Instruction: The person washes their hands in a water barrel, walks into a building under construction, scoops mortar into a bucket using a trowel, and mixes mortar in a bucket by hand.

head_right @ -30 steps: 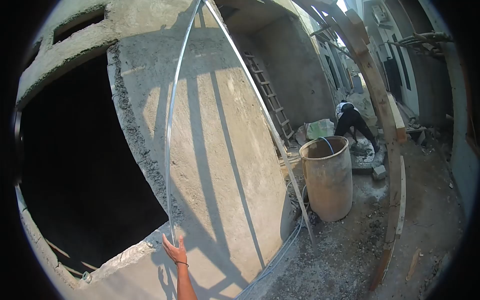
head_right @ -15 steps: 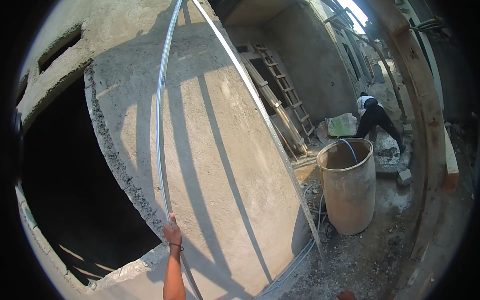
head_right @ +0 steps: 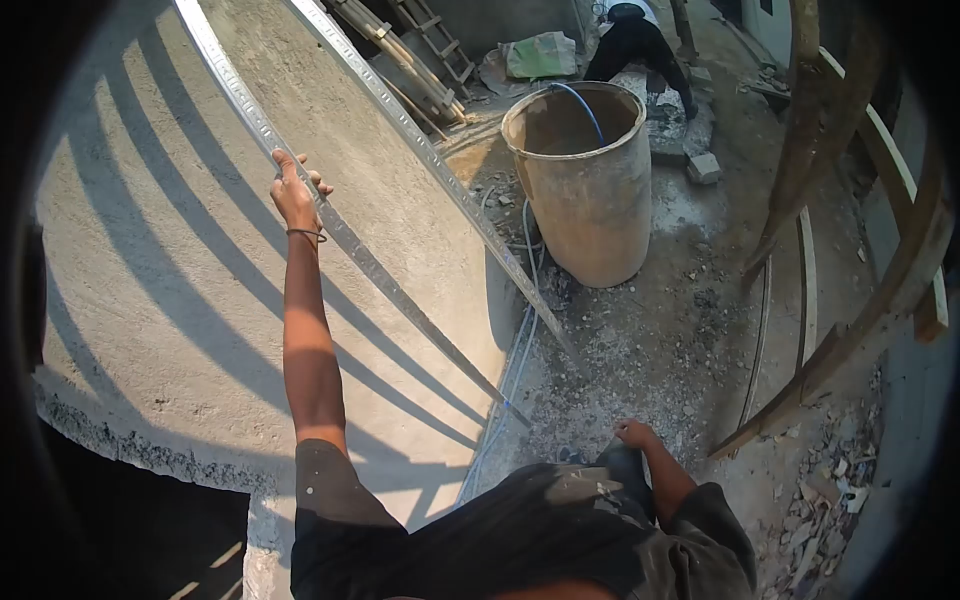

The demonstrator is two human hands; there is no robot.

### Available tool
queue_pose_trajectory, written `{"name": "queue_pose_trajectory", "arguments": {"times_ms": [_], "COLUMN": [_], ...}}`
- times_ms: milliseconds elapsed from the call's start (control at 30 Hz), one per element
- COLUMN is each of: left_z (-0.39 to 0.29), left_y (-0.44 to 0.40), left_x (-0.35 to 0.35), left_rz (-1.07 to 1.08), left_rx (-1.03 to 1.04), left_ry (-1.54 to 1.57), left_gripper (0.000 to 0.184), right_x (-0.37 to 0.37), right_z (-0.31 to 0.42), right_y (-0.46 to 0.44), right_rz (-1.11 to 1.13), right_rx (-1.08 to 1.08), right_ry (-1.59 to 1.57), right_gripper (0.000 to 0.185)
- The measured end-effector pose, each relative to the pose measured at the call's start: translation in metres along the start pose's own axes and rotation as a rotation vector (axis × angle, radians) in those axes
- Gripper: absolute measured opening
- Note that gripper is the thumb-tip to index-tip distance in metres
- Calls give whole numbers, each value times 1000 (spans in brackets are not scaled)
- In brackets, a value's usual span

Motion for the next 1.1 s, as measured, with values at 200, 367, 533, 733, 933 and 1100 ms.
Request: {"name": "queue_pose_trajectory", "arguments": {"times_ms": [200, 367, 533, 733, 933, 1100], "left_z": [62, 66, 67, 163, 242, 295], "left_y": [-8, 20, 121, 177, 156, 96], "left_x": [60, 62, 90, 263, 396, 457], "left_rz": [-90, -369, -579, 13, 295, 375], "left_rx": [43, 364, 976, 205, -143, -44], "left_ry": [112, -188, -298, -269, -333, -470], "left_gripper": [67, 59, 39, 23, 23, 25], "right_x": [-46, -88, -195, -388, -511, -579], "right_z": [-53, -114, -147, -110, 9, 104], "right_y": [-6, -45, -113, -204, -287, -334], "right_rz": [-188, -106, 328, -151, -282, -106], "right_rx": [188, 110, -66, 56, -125, -474], "right_ry": [-267, -154, 234, 71, -406, -999], "right_gripper": [36, 30, 40, 35, 35, 37]}}
Point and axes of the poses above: each hand's wrist, its own y-axis away from the middle knuckle, its own x-axis out of the palm, z = x × y, the point moved 3 cm from there along -y, towards the middle knuckle, and after that the axes turned 9 degrees about -x, right-handed, at the moved point
